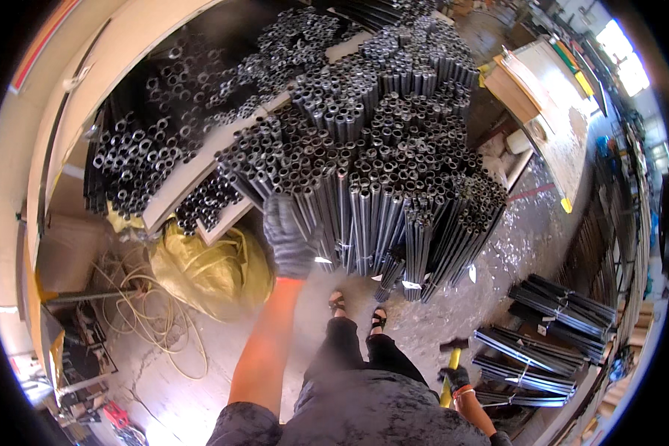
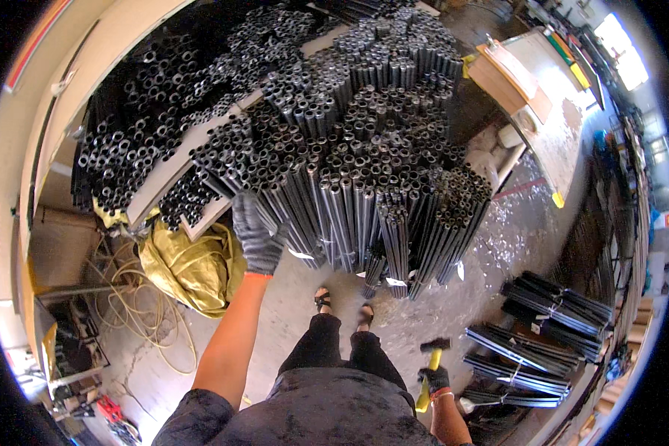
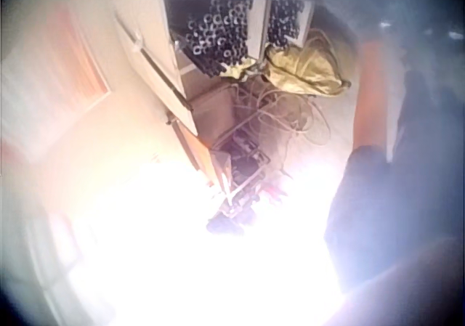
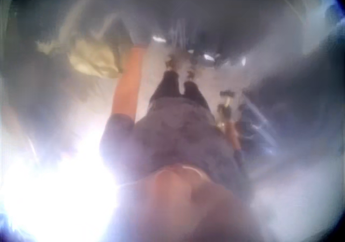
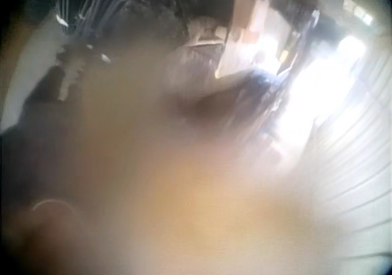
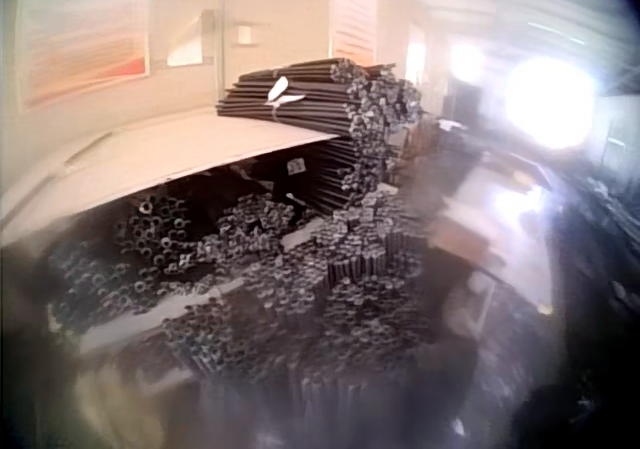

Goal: The person picks up bundles of metal pipes and strikes the ends of the pipes with a hammer to align them before placing the bundles back into a stack.

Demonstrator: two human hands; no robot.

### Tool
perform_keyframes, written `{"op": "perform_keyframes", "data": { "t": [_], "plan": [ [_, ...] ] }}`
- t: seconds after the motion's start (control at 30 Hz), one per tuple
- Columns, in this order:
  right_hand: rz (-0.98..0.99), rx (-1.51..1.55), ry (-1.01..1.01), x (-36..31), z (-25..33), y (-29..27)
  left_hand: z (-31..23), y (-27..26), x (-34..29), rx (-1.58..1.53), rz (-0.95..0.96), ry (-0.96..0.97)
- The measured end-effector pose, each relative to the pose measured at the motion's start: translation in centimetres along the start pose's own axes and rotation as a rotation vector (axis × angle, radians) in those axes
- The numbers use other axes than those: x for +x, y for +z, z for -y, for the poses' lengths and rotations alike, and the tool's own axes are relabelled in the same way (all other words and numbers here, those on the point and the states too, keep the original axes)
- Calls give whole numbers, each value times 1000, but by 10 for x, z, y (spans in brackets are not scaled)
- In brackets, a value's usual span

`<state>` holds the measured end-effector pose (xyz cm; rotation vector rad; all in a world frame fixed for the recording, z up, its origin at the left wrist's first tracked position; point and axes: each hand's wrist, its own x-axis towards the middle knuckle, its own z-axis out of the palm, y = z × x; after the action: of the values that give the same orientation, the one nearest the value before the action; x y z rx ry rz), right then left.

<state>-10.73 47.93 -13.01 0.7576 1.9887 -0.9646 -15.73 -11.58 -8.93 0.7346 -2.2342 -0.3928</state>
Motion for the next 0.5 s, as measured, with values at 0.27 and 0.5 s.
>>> {"op": "perform_keyframes", "data": {
  "t": [0.27, 0.5],
  "plan": [
    [42, -69, 302, -98, -118, -18, 2, 20, 0, 456, 418, 388],
    [64, 22, 347, -117, -152, -11, -39, 15, -36, 272, 452, 294]
  ]
}}
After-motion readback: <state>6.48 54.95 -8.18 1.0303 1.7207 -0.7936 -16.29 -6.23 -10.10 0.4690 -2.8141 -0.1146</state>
